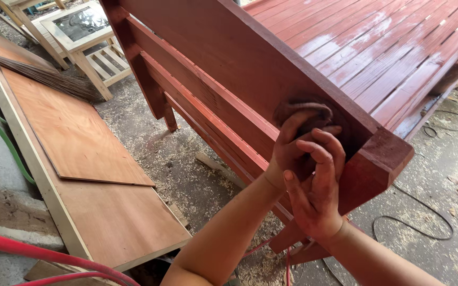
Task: The person wipes the surface and edges of a reddish-brown wooden bench using a brown cloth. The person moves around the bench to reach different sides and continues wiping the slatted top and frame.
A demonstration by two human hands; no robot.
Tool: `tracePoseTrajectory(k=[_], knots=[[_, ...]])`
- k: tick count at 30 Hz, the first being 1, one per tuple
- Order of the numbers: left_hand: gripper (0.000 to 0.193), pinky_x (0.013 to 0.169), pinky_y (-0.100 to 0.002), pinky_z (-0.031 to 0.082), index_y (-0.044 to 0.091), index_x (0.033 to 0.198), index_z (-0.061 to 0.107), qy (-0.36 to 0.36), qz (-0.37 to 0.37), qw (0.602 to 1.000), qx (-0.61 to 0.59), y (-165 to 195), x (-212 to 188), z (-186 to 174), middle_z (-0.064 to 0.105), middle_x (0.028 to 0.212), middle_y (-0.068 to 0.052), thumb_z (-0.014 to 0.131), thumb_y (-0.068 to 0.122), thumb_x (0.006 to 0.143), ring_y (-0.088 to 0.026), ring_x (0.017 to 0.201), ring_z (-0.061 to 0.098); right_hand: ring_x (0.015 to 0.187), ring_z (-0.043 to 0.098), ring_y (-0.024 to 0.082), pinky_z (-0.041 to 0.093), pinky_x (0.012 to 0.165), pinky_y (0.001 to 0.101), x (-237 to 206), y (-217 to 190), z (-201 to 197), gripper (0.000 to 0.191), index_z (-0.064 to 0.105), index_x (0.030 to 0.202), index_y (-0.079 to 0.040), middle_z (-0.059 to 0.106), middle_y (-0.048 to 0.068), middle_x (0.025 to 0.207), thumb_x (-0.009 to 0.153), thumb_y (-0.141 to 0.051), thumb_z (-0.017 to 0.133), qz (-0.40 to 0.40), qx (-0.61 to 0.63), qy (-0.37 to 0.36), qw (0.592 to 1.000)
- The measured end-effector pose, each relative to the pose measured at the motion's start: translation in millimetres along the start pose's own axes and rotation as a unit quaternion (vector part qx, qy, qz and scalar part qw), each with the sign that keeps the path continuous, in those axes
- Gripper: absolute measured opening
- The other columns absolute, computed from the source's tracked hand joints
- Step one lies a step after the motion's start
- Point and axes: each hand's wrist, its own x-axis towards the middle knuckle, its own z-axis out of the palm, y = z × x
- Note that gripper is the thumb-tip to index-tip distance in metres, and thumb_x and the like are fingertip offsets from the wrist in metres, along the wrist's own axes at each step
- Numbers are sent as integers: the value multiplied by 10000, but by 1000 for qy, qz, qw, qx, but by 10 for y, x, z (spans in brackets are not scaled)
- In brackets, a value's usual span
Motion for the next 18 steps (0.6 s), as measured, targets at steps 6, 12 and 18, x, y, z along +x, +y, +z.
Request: tracePoseTrajectory(k=[6, 12, 18], knots=[[329, 1112, -352, 524, 168, 1260, 697, -12, 85, 983, 163, -359, 361, -494, 527, 1396, -102, 722, 140, 933, -278, 1306, 581, 1434, 370, 302, 326, 1183, 402, 159, -7, 227, 510, 485, 1398, -44, 332, 185, 1550, 913, -22, 638, 20, -14, 5, 1000], [384, 1185, -423, 466, 136, 1273, 691, 34, 58, 980, 189, -752, 988, -1249, 508, 1468, -180, 775, 95, 901, -374, 1391, 542, 1416, 377, 270, 316, 1177, 393, 447, 43, 769, 475, 490, 1390, -58, 360, 178, 1533, 939, -13, 633, 41, 40, 31, 998], [442, 1187, -425, 424, 109, 1314, 659, 57, 77, 970, 222, -1303, 1492, -1973, 505, 1488, -196, 766, 43, 890, -390, 1424, 498, 1422, 373, 232, 294, 1193, 365, 709, 79, 1420, 442, 487, 1394, -58, 385, 142, 1521, 971, -24, 608, 66, 136, 73, 986]])
